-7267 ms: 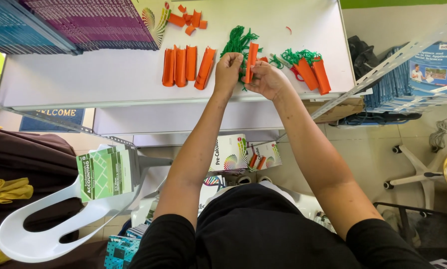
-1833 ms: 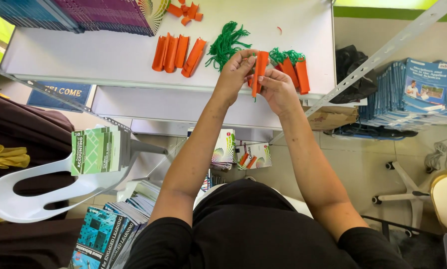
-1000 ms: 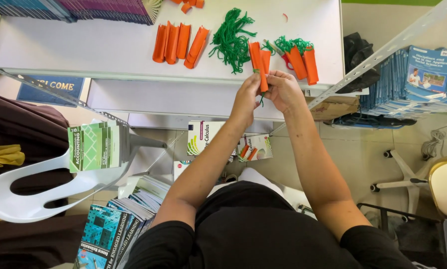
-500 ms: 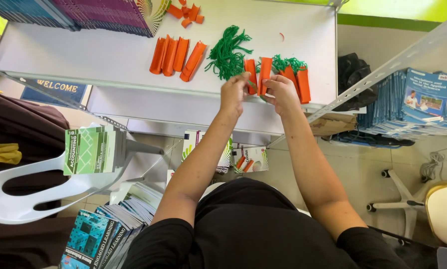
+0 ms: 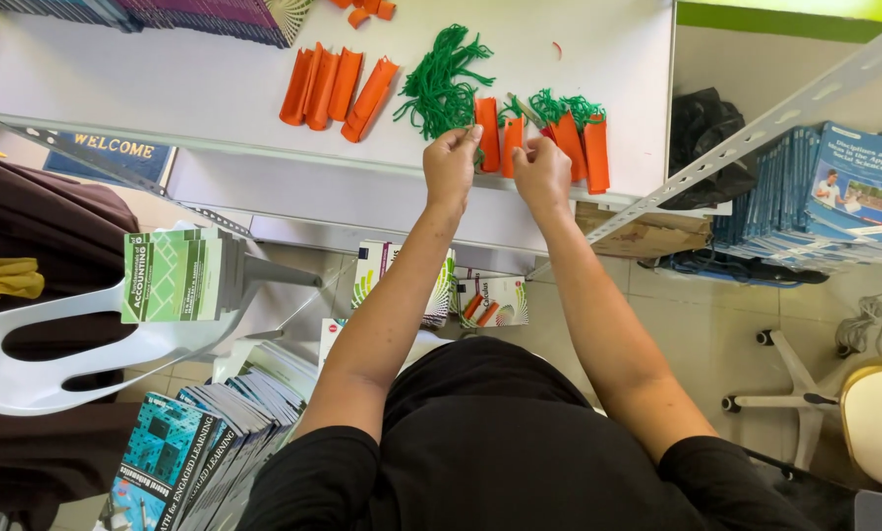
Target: The person ties green string around the top of orange paper rolls to create decorative craft carrots. They pick up a roll, wrap the string, and tie a knot before placing the finished item on a shelf.
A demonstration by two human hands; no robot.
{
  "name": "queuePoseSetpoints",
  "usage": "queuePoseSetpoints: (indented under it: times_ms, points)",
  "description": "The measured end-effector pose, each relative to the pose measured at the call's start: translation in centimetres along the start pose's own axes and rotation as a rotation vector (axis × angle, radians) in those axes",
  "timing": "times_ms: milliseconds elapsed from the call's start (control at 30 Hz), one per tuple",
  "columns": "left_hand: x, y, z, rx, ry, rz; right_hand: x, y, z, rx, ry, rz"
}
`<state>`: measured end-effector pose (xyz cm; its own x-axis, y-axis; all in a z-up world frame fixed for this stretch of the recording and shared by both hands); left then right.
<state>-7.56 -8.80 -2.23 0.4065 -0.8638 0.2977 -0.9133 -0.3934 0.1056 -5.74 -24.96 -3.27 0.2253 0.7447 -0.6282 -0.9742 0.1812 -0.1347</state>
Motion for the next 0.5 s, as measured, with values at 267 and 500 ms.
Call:
queuePoseSetpoints:
  times_ms: [267, 500]
  points:
    - [1.2, 1.4, -3.4, -0.006, 0.015, 0.225, -3.0, 1.6, 4.3, -0.145, -0.548, 0.222]
    - [1.6, 1.3, -4.5, -0.152, 0.005, 0.365, -3.9, 1.2, 4.5, 0.28, -1.168, 0.584]
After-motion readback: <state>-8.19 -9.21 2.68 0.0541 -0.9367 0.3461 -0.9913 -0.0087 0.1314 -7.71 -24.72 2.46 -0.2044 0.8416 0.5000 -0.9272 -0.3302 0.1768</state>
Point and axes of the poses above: each hand's wrist, its own y-axis away from the middle knuckle, its own x-axis out of the palm, z = x × y, the point moved 2 cm from there along -y, towards the middle knuckle, and after that the axes turned 2 degrees about x, right-handed, at the moved point
